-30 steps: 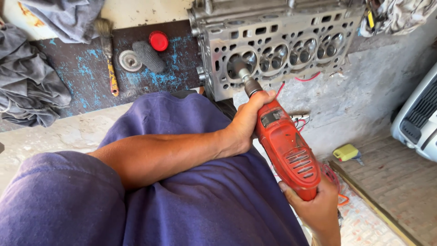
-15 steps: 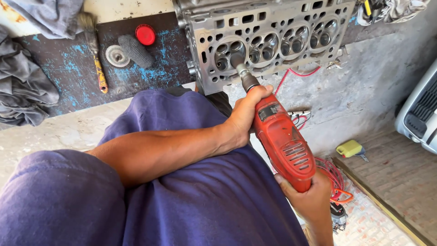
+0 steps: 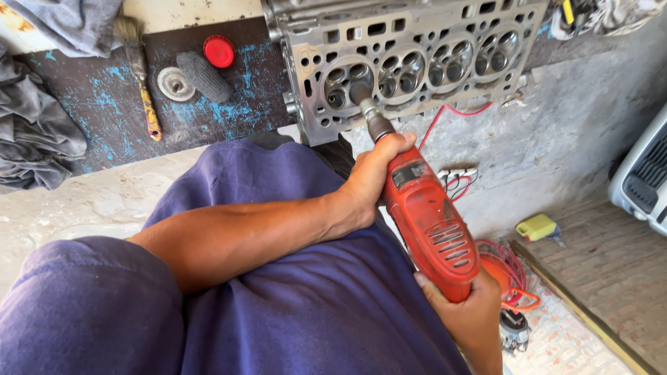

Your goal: Grinding valve seats in an engine cylinder head using a power drill

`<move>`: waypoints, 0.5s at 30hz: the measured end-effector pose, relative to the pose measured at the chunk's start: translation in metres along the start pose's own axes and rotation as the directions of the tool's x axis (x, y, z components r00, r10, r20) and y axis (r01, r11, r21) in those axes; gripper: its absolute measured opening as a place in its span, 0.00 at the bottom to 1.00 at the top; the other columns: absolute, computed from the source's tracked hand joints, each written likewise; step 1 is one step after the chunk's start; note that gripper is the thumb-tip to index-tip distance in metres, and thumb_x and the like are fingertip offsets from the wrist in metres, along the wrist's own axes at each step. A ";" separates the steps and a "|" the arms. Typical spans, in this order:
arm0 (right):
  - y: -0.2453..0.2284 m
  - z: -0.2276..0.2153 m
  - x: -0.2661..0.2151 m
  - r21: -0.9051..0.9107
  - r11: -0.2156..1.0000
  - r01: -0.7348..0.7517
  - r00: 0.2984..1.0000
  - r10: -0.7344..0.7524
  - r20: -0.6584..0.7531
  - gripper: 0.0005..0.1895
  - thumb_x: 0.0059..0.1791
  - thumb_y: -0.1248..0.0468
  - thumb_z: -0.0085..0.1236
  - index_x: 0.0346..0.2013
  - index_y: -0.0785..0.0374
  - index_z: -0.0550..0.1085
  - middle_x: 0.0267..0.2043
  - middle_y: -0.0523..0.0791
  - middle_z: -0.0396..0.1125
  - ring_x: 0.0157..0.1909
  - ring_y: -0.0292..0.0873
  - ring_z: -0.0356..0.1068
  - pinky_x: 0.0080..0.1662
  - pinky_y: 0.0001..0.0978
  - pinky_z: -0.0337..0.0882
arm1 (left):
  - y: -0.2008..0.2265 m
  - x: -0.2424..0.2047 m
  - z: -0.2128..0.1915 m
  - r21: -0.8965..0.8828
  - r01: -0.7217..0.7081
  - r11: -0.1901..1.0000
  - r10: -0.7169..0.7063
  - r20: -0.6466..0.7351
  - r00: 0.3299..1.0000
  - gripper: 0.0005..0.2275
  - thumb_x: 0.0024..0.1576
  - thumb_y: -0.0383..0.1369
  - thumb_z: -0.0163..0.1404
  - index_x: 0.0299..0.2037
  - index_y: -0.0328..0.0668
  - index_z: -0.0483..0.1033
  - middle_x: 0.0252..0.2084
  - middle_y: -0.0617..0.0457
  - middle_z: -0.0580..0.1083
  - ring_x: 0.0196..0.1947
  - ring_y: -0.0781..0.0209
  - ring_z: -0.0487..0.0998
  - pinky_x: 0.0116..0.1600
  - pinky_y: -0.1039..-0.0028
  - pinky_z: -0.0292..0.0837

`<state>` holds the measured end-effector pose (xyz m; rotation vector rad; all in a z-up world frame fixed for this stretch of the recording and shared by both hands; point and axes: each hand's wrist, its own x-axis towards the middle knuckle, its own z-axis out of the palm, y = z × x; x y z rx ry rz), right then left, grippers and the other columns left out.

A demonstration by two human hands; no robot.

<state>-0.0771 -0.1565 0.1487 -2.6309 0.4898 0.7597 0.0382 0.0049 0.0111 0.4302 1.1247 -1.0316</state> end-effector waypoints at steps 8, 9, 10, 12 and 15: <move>-0.015 0.018 -0.013 0.052 0.993 -0.101 0.994 0.103 -0.023 0.18 0.37 0.60 0.73 0.38 0.62 0.80 0.36 0.43 0.77 0.38 0.35 0.71 0.47 0.31 0.72 | 0.007 0.003 -0.008 -0.022 0.058 0.998 -0.057 0.047 0.997 0.18 0.40 0.48 0.55 0.27 0.41 0.74 0.23 0.48 0.75 0.20 0.56 0.74 0.27 0.68 0.70; -0.017 0.021 -0.015 0.087 0.987 -0.138 0.989 0.141 -0.033 0.21 0.36 0.60 0.73 0.42 0.62 0.80 0.37 0.43 0.78 0.39 0.33 0.70 0.48 0.30 0.72 | 0.008 0.003 -0.010 -0.017 0.075 0.997 -0.074 0.043 0.996 0.18 0.40 0.49 0.55 0.26 0.41 0.73 0.22 0.48 0.75 0.19 0.56 0.73 0.27 0.68 0.71; -0.009 0.026 -0.019 0.091 0.985 -0.144 0.988 0.148 -0.035 0.21 0.36 0.60 0.73 0.42 0.62 0.80 0.37 0.43 0.78 0.39 0.33 0.70 0.48 0.30 0.72 | 0.009 0.004 -0.011 -0.011 0.078 0.997 -0.078 0.042 0.996 0.18 0.40 0.49 0.55 0.26 0.41 0.73 0.22 0.48 0.75 0.19 0.56 0.73 0.27 0.68 0.71; 0.005 0.035 -0.028 0.061 0.997 -0.046 0.996 0.050 -0.067 0.21 0.38 0.60 0.72 0.43 0.63 0.78 0.40 0.43 0.77 0.43 0.33 0.71 0.48 0.30 0.72 | 0.009 0.006 -0.014 -0.036 0.067 0.997 -0.064 0.073 0.995 0.16 0.41 0.46 0.56 0.27 0.42 0.73 0.23 0.49 0.75 0.20 0.58 0.74 0.29 0.70 0.71; -0.009 0.038 -0.031 0.047 0.996 -0.081 0.992 0.085 -0.091 0.17 0.38 0.59 0.72 0.37 0.62 0.78 0.34 0.43 0.76 0.38 0.33 0.68 0.44 0.31 0.71 | 0.014 0.006 -0.014 -0.039 0.079 0.996 -0.075 0.089 0.993 0.16 0.41 0.45 0.57 0.29 0.41 0.75 0.23 0.48 0.75 0.20 0.57 0.75 0.28 0.69 0.72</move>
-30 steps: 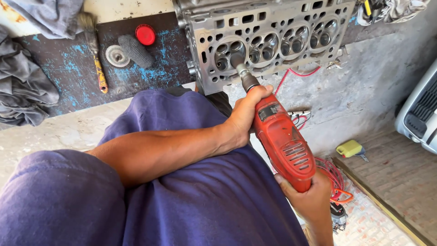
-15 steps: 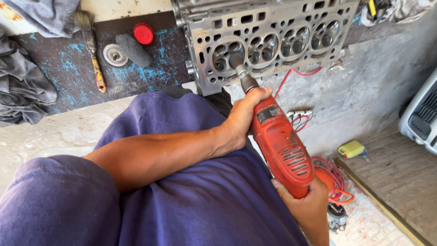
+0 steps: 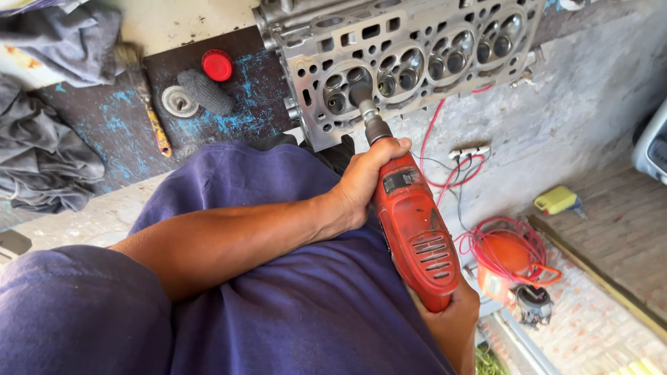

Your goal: Grinding valve seats in an engine cylinder head using a power drill

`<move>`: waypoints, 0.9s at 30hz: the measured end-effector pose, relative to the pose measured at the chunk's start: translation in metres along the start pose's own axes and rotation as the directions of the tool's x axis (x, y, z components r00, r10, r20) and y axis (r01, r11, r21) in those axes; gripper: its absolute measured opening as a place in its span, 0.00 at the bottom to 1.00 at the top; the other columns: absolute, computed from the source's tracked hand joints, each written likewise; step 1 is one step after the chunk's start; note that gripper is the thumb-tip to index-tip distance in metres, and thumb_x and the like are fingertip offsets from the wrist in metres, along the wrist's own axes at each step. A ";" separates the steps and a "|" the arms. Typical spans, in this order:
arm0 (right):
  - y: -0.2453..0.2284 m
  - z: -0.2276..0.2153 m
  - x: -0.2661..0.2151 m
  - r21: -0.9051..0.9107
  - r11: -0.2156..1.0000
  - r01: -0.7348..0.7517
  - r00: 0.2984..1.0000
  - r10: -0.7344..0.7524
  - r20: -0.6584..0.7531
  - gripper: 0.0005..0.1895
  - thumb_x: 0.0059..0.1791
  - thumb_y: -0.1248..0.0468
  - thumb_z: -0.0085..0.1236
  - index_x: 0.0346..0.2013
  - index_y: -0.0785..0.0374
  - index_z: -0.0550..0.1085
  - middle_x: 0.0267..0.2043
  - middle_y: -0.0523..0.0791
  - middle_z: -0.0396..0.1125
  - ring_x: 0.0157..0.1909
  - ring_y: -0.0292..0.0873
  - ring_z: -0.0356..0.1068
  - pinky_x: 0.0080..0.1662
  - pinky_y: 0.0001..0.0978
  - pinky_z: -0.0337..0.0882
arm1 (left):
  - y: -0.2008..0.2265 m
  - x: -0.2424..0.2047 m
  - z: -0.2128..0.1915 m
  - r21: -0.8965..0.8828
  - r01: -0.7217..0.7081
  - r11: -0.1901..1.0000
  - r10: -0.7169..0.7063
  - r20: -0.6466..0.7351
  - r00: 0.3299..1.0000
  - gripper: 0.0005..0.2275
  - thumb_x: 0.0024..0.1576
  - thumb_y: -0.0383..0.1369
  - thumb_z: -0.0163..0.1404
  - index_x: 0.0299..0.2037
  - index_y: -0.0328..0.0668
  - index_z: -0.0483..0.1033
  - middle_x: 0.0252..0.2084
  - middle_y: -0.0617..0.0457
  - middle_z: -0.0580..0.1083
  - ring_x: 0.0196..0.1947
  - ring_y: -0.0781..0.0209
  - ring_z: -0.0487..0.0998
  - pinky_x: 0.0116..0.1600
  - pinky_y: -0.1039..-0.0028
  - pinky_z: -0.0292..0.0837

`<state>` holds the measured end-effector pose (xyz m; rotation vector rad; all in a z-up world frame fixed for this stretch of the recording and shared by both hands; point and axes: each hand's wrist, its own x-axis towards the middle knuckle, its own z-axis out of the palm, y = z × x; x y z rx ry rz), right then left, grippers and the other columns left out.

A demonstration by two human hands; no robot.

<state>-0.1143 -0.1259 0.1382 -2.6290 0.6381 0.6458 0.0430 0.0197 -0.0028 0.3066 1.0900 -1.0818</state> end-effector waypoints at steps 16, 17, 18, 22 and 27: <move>-0.021 -0.001 0.002 -0.031 0.999 -0.033 0.999 0.032 -0.017 0.15 0.40 0.58 0.70 0.36 0.61 0.79 0.35 0.43 0.76 0.38 0.34 0.69 0.43 0.32 0.70 | 0.019 -0.006 0.003 -0.029 0.041 0.999 -0.040 0.031 0.999 0.16 0.41 0.44 0.57 0.28 0.39 0.74 0.23 0.46 0.75 0.19 0.56 0.74 0.27 0.67 0.73; -0.023 -0.002 0.004 -0.044 0.996 -0.079 0.997 0.078 -0.025 0.16 0.37 0.59 0.73 0.36 0.61 0.79 0.34 0.43 0.76 0.37 0.35 0.69 0.43 0.33 0.71 | 0.020 -0.006 0.004 0.003 0.031 1.000 -0.031 0.003 1.000 0.16 0.41 0.45 0.57 0.29 0.40 0.75 0.23 0.47 0.75 0.20 0.57 0.74 0.28 0.69 0.72; -0.027 -0.003 0.007 -0.056 0.991 -0.125 0.992 0.123 -0.033 0.18 0.35 0.59 0.75 0.35 0.62 0.80 0.33 0.44 0.77 0.35 0.35 0.69 0.43 0.33 0.71 | 0.021 -0.007 0.005 0.036 0.021 0.999 -0.020 -0.025 0.999 0.16 0.40 0.46 0.56 0.29 0.41 0.75 0.24 0.49 0.76 0.20 0.58 0.74 0.29 0.70 0.72; -0.043 -0.010 0.015 0.071 0.973 -0.220 0.973 0.224 -0.058 0.19 0.34 0.61 0.75 0.36 0.65 0.81 0.33 0.43 0.74 0.37 0.35 0.66 0.42 0.31 0.70 | 0.027 -0.018 0.017 0.097 0.033 0.995 -0.027 -0.056 0.998 0.18 0.39 0.48 0.56 0.29 0.42 0.73 0.22 0.50 0.74 0.17 0.58 0.72 0.19 0.69 0.63; -0.038 -0.015 0.027 0.237 0.934 -0.269 0.958 0.285 -0.036 0.16 0.34 0.69 0.73 0.35 0.68 0.79 0.30 0.42 0.71 0.33 0.35 0.65 0.32 0.31 0.71 | 0.031 -0.021 0.026 0.108 0.000 0.994 0.011 -0.105 0.994 0.17 0.38 0.48 0.56 0.29 0.44 0.74 0.24 0.51 0.75 0.21 0.60 0.72 0.27 0.71 0.67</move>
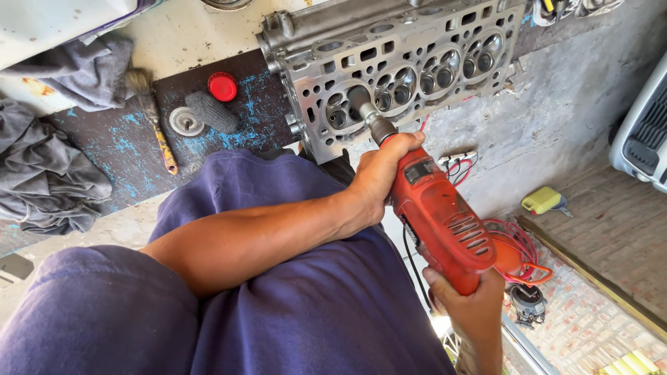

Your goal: Grinding valve seats in an engine cylinder head using a power drill

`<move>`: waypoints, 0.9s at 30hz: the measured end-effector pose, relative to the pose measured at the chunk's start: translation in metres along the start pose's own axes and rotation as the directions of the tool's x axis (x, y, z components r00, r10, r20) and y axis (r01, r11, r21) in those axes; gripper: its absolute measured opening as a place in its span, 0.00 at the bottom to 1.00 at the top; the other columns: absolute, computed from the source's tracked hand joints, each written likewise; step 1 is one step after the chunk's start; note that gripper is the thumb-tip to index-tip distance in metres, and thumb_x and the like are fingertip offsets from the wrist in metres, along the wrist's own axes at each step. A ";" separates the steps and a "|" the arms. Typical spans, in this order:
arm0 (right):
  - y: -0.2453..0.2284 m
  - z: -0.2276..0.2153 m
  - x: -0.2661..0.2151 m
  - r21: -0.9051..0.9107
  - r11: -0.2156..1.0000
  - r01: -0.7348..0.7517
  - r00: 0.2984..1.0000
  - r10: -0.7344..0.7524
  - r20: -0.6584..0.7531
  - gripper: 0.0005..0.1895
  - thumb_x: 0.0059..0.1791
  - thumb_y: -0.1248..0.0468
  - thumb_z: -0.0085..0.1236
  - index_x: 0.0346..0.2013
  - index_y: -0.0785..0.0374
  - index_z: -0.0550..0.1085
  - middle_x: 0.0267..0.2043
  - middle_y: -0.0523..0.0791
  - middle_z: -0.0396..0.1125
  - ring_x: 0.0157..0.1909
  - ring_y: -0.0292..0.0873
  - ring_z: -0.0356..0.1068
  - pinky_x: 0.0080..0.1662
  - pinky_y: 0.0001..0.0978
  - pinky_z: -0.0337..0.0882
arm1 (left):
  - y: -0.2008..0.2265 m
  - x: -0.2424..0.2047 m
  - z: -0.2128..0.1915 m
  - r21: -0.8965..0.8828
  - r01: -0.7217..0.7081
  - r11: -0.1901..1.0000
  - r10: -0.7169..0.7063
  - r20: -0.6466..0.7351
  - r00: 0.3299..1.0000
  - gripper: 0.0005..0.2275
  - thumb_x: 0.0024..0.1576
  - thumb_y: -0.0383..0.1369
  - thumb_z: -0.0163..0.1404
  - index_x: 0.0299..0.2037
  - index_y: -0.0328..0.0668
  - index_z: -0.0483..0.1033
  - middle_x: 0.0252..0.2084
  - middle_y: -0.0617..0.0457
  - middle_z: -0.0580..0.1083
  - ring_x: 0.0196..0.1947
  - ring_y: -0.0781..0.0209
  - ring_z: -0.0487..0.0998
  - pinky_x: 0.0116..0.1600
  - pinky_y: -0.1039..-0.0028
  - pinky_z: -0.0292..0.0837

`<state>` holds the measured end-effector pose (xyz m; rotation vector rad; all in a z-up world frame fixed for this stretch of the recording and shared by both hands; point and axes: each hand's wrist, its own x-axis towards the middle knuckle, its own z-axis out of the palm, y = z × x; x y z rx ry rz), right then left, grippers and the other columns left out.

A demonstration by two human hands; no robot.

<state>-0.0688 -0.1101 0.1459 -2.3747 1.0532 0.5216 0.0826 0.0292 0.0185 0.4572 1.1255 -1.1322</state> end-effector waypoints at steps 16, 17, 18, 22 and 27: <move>0.006 -0.004 -0.003 -0.038 0.999 -0.019 0.999 0.020 0.030 0.16 0.36 0.63 0.73 0.33 0.67 0.77 0.24 0.44 0.69 0.23 0.37 0.66 0.25 0.33 0.74 | -0.005 0.003 0.005 0.024 0.020 1.000 -0.019 -0.028 0.999 0.17 0.39 0.46 0.57 0.30 0.42 0.75 0.25 0.50 0.76 0.21 0.59 0.74 0.29 0.72 0.70; 0.008 -0.005 -0.005 -0.086 0.996 0.021 0.999 -0.018 0.035 0.16 0.36 0.60 0.74 0.32 0.66 0.79 0.26 0.42 0.70 0.28 0.35 0.64 0.31 0.31 0.71 | -0.009 0.006 0.004 0.009 0.013 1.000 -0.013 -0.020 1.000 0.17 0.39 0.46 0.57 0.29 0.42 0.75 0.24 0.50 0.76 0.21 0.59 0.74 0.28 0.72 0.70; 0.010 -0.006 -0.004 -0.133 0.989 0.064 0.998 -0.059 0.038 0.17 0.36 0.58 0.74 0.31 0.65 0.80 0.29 0.40 0.71 0.33 0.33 0.62 0.38 0.29 0.68 | -0.012 0.009 0.004 -0.006 0.003 1.000 -0.003 -0.007 1.000 0.16 0.40 0.46 0.58 0.28 0.42 0.75 0.24 0.49 0.76 0.20 0.59 0.74 0.28 0.72 0.70; 0.014 -0.007 -0.003 -0.146 0.989 -0.009 1.000 0.010 0.010 0.16 0.35 0.59 0.75 0.19 0.63 0.74 0.17 0.41 0.66 0.22 0.32 0.60 0.26 0.30 0.65 | -0.010 0.006 0.005 -0.006 -0.019 1.000 0.019 0.004 1.000 0.15 0.41 0.44 0.57 0.29 0.41 0.77 0.25 0.49 0.77 0.22 0.58 0.75 0.31 0.71 0.72; 0.013 -0.006 -0.005 -0.178 0.979 0.103 0.995 -0.101 0.020 0.17 0.36 0.58 0.74 0.31 0.64 0.79 0.29 0.40 0.71 0.34 0.33 0.62 0.39 0.30 0.68 | -0.012 0.006 0.004 0.000 -0.008 1.000 0.008 -0.007 1.000 0.16 0.39 0.45 0.57 0.29 0.41 0.76 0.24 0.50 0.75 0.21 0.59 0.74 0.30 0.71 0.70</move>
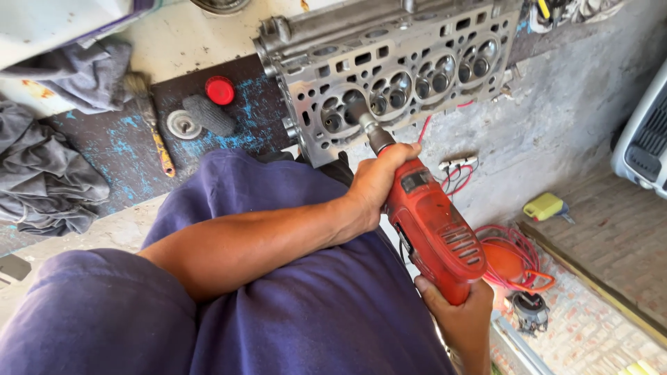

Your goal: Grinding valve seats in an engine cylinder head using a power drill

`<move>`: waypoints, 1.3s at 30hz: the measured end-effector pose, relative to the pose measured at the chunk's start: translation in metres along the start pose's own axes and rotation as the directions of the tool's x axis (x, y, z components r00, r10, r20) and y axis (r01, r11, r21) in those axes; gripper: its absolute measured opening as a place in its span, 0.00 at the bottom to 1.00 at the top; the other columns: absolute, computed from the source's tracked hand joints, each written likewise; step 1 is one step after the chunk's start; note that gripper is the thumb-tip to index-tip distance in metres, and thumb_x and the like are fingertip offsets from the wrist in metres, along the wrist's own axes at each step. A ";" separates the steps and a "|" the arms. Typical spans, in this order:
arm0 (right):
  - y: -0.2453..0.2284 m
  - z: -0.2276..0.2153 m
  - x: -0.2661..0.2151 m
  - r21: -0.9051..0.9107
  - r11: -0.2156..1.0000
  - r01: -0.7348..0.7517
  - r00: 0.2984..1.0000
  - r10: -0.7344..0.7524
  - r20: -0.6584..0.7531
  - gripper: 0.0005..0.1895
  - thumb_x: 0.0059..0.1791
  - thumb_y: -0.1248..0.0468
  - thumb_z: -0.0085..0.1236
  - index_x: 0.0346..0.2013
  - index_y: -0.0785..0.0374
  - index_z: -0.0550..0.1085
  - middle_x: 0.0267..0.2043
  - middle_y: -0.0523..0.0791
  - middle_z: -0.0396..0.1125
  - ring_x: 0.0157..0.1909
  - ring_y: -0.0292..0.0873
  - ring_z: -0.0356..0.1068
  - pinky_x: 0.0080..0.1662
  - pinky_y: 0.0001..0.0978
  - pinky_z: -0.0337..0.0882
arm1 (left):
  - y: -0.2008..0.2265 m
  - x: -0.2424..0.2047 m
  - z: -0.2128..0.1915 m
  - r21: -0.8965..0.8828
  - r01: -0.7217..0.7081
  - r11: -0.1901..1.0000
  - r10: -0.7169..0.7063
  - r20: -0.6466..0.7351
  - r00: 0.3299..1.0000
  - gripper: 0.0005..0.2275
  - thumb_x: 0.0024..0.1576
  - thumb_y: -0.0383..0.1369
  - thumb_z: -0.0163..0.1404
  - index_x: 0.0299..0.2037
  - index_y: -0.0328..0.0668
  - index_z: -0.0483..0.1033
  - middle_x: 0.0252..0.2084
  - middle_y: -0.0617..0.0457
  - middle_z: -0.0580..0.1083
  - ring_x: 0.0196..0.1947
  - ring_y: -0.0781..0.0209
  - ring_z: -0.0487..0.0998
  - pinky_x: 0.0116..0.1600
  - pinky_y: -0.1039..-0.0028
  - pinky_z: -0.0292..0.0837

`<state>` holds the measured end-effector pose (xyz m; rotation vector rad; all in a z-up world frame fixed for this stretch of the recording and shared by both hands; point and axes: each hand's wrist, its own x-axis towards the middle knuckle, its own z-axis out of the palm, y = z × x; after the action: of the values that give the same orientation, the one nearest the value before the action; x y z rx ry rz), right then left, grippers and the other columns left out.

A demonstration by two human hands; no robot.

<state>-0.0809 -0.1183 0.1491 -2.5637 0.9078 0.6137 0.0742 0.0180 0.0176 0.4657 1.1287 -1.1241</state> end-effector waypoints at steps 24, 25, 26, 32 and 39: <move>-0.027 0.006 0.001 0.347 0.925 -0.151 0.988 0.137 0.064 0.24 0.36 0.70 0.69 0.46 0.72 0.78 0.44 0.51 0.78 0.46 0.41 0.76 0.50 0.34 0.76 | -0.002 0.006 -0.002 0.006 -0.058 0.998 0.058 0.006 0.998 0.18 0.38 0.47 0.57 0.29 0.42 0.75 0.25 0.50 0.76 0.22 0.59 0.74 0.30 0.71 0.71; -0.029 0.006 0.000 0.345 0.925 -0.159 0.987 0.146 0.064 0.24 0.36 0.70 0.69 0.46 0.72 0.78 0.44 0.51 0.78 0.46 0.41 0.76 0.50 0.34 0.76 | -0.002 0.004 -0.003 0.009 -0.049 0.999 0.049 0.006 0.999 0.18 0.38 0.47 0.57 0.29 0.42 0.75 0.25 0.50 0.76 0.22 0.59 0.74 0.30 0.71 0.71; -0.032 0.005 -0.002 0.353 0.927 -0.127 0.991 0.105 0.082 0.23 0.37 0.70 0.68 0.46 0.73 0.78 0.44 0.51 0.78 0.47 0.42 0.77 0.52 0.34 0.76 | -0.002 0.002 -0.003 0.030 -0.043 0.999 0.043 -0.002 0.999 0.17 0.38 0.47 0.57 0.29 0.43 0.76 0.25 0.50 0.76 0.22 0.59 0.74 0.29 0.72 0.70; -0.014 0.005 0.009 0.282 0.955 -0.087 0.996 0.073 0.059 0.19 0.37 0.67 0.69 0.41 0.70 0.80 0.39 0.47 0.77 0.42 0.37 0.73 0.46 0.31 0.75 | 0.004 0.001 0.000 0.028 -0.044 0.999 0.045 -0.038 0.998 0.17 0.37 0.46 0.57 0.29 0.43 0.77 0.25 0.51 0.75 0.22 0.60 0.73 0.29 0.72 0.69; 0.019 0.002 0.012 0.433 0.883 -0.178 0.984 0.149 0.100 0.18 0.40 0.65 0.67 0.39 0.76 0.78 0.24 0.53 0.73 0.22 0.44 0.71 0.21 0.33 0.69 | -0.007 0.001 0.012 0.134 -0.063 0.989 0.072 -0.062 0.996 0.19 0.36 0.50 0.56 0.27 0.43 0.77 0.25 0.51 0.75 0.24 0.61 0.73 0.31 0.72 0.68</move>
<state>-0.0852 -0.1372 0.1380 -2.0663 1.1064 0.4654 0.0738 0.0053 0.0227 0.6443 1.0918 -1.1353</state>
